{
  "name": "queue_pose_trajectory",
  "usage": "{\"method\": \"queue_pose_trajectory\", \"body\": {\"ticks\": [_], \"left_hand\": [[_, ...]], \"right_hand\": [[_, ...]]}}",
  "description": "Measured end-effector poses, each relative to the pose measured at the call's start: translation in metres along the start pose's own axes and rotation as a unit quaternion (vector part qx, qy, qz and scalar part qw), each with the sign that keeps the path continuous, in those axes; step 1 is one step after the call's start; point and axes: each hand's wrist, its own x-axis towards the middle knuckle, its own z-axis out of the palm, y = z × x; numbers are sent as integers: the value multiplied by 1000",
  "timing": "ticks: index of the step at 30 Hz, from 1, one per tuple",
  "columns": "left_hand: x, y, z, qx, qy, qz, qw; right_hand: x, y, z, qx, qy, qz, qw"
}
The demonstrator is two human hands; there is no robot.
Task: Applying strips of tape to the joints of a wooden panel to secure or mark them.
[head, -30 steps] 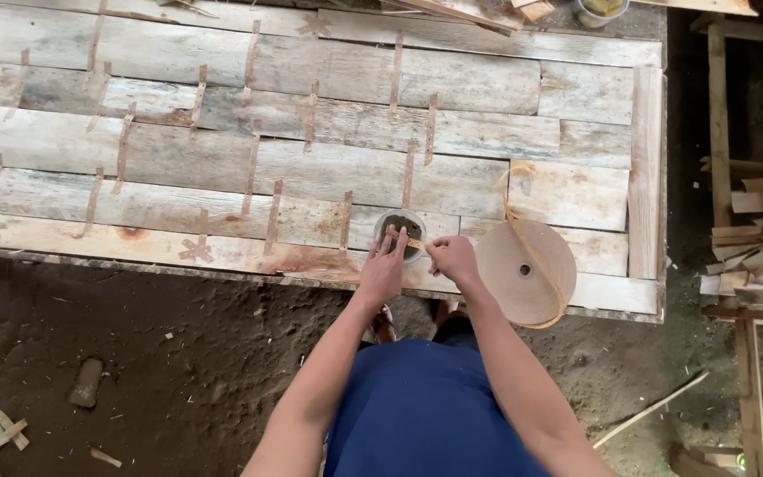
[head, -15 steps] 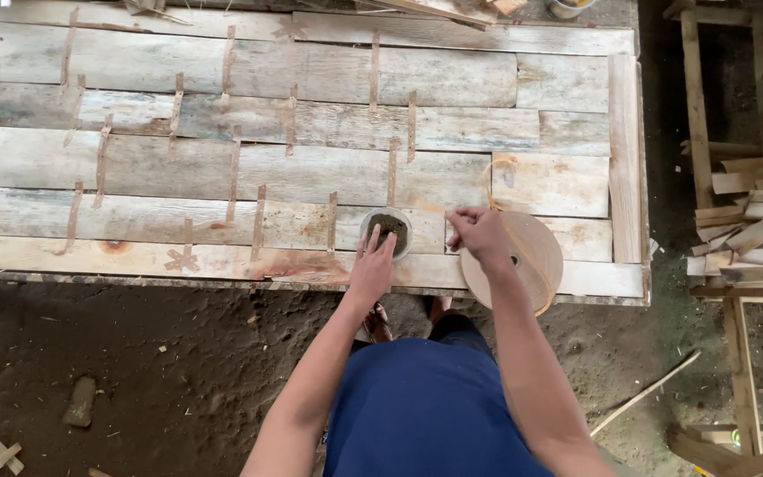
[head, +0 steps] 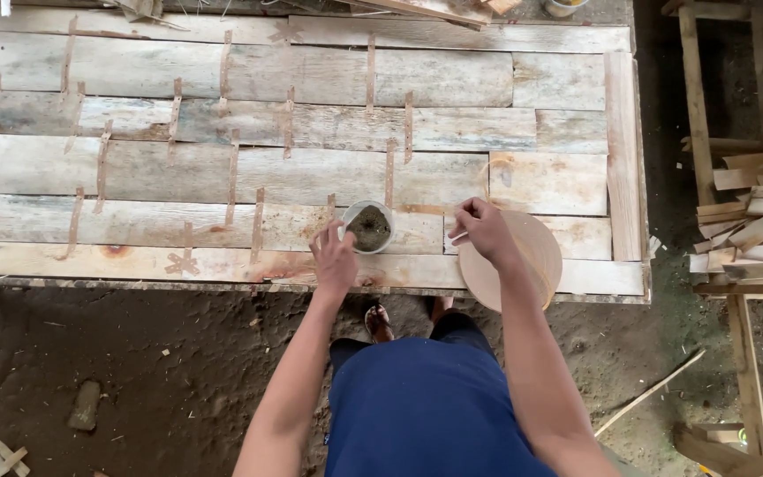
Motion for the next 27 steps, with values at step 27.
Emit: {"method": "queue_pose_trajectory", "body": {"ticks": [27], "left_hand": [[34,52,-13,-499,-69,-180,845]], "right_hand": [[-17,-33,-2,-157,-86,-38,983]]}}
